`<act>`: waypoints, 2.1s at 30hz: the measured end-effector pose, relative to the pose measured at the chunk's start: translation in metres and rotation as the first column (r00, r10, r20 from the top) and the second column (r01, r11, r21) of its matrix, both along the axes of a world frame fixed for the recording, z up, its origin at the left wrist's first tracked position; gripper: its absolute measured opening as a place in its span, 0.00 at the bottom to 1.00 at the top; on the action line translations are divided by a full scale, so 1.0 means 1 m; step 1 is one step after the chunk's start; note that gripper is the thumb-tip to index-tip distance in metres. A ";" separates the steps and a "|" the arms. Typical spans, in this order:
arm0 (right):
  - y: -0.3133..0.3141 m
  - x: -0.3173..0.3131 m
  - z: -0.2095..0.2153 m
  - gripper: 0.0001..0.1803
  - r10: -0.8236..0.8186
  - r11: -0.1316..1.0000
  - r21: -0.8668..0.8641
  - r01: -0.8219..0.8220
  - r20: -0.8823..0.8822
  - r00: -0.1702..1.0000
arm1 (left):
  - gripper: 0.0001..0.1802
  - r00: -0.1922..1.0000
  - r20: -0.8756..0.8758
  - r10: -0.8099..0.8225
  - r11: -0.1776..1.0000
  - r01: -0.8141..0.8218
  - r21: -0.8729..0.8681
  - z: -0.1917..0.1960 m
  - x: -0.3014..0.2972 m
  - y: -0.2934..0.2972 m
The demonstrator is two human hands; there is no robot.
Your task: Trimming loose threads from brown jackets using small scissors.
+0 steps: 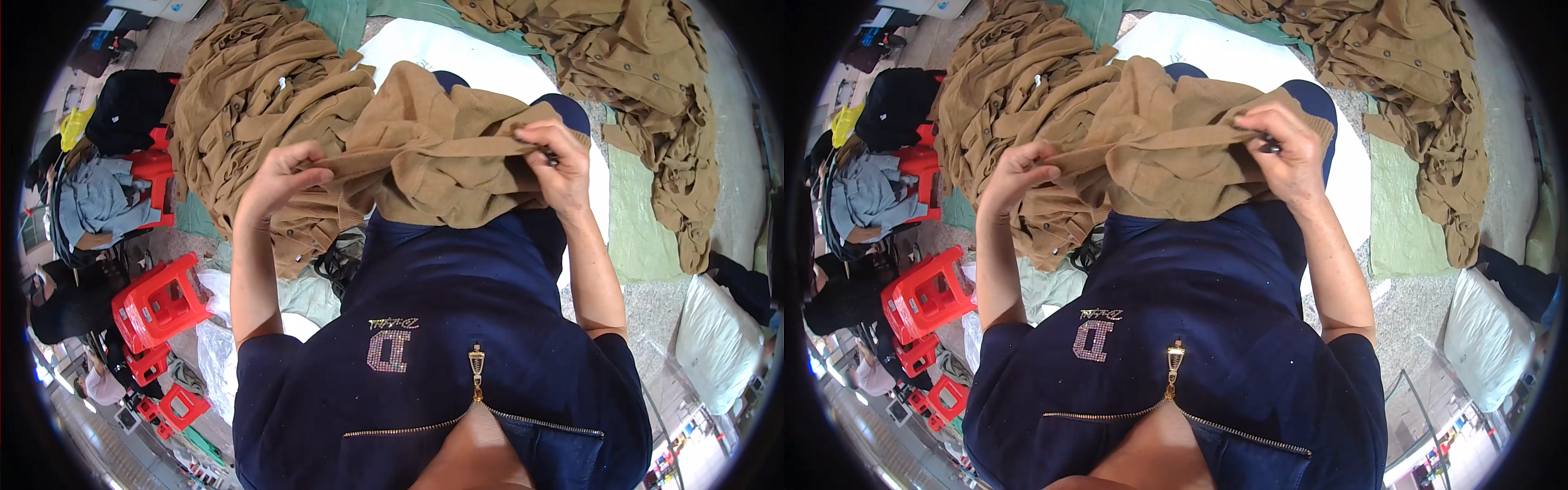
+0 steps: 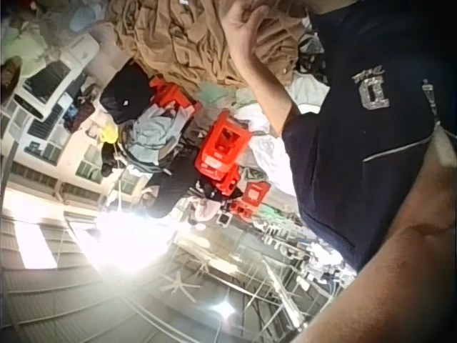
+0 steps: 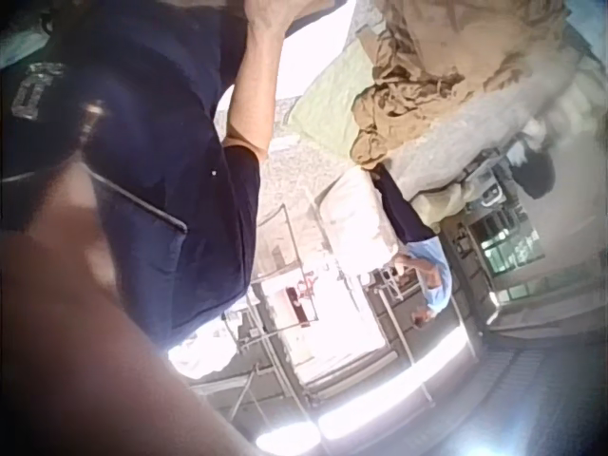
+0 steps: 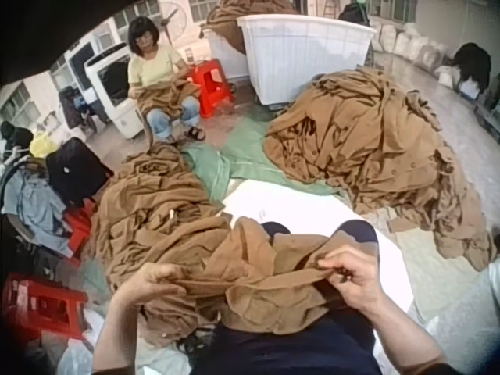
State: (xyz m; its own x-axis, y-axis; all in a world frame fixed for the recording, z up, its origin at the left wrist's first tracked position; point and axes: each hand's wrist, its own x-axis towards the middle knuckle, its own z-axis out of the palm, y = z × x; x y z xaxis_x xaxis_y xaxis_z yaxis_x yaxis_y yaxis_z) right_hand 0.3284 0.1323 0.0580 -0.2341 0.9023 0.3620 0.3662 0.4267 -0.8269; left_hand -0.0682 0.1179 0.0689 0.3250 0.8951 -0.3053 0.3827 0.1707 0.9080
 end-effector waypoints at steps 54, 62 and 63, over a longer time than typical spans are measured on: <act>0.005 -0.068 0.045 0.15 0.091 0.990 -0.120 -0.072 0.162 0.983 | 0.09 0.939 -0.266 0.220 0.517 0.120 0.848 0.018 0.129 0.020; 0.003 0.001 0.017 0.10 0.079 0.914 -0.388 -0.117 -0.111 0.991 | 0.05 0.986 0.139 0.098 0.991 -0.109 0.075 0.011 0.034 0.004; 0.002 0.003 0.019 0.10 0.079 0.919 -0.372 -0.133 -0.158 0.984 | 0.04 0.970 0.193 0.148 0.989 -0.151 0.003 0.017 0.030 0.002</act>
